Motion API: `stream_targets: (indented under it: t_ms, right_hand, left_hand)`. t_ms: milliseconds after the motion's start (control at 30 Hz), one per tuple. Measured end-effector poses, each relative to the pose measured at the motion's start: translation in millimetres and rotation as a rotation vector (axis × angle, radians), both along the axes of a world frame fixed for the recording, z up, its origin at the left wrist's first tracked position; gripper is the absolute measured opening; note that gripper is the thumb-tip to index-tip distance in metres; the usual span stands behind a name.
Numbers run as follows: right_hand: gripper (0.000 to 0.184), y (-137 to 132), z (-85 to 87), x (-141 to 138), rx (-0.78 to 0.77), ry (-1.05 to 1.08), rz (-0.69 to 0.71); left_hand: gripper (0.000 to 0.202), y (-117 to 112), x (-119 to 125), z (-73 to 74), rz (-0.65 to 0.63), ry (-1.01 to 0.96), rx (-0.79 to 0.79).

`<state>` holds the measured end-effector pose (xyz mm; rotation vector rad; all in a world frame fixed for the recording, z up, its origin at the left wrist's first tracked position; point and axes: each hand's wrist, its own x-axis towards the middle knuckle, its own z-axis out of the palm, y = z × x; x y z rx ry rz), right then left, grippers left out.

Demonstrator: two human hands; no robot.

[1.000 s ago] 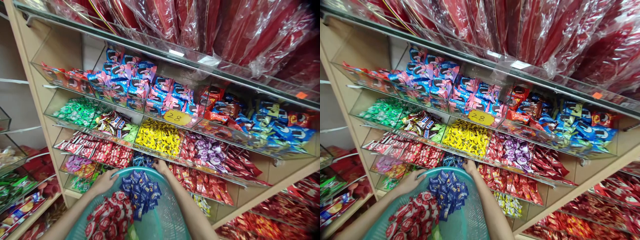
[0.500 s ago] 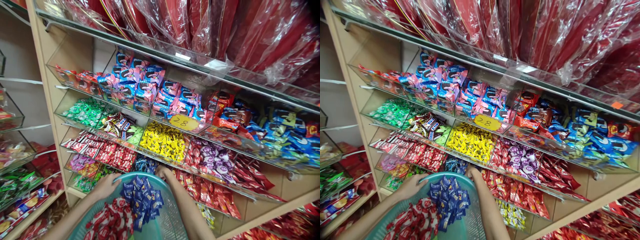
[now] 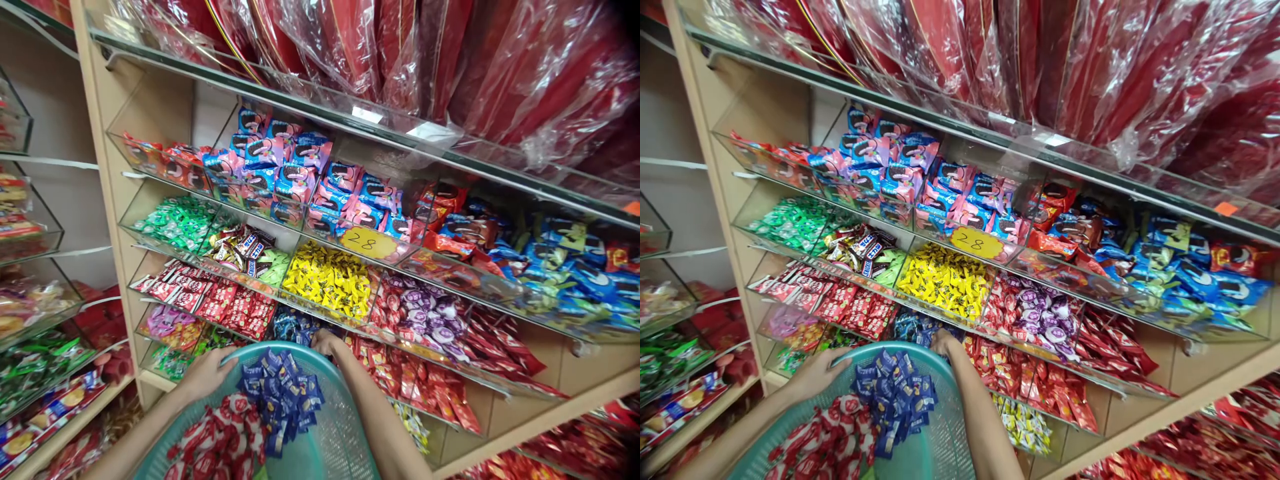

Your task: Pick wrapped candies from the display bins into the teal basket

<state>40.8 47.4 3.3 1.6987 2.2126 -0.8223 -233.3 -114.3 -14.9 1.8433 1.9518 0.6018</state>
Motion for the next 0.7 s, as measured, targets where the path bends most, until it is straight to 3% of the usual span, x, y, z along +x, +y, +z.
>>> stream_targets:
  t_ms: [100, 200, 300, 433, 700]
  right_hand:
    - [0.024, -3, 1.3, -2, 0.031, -0.003, -0.003]
    - [0.019, -8, 6.0, -1, 0.111, 0.01, -0.001]
    - [0.015, -17, 14.1, 4, 0.252, 0.033, -0.018]
    - [0.025, -35, 22.9, 10, 0.442, 0.062, -0.051]
    - [0.017, -84, 45.4, 20, 0.765, 0.036, 0.102]
  left_hand:
    - [0.045, 0, -1, 0.9, -0.002, 0.008, 0.012]
    - [0.046, 1, -2, 1.1, 0.004, 0.012, 0.021]
    - [0.046, 2, -2, 2.9, -0.012, 0.009, 0.015]
    - [0.045, 4, -2, 7.2, -0.029, 0.008, 0.004]
    - [0.044, 14, 4, 10.6, -0.048, 0.001, -0.027]
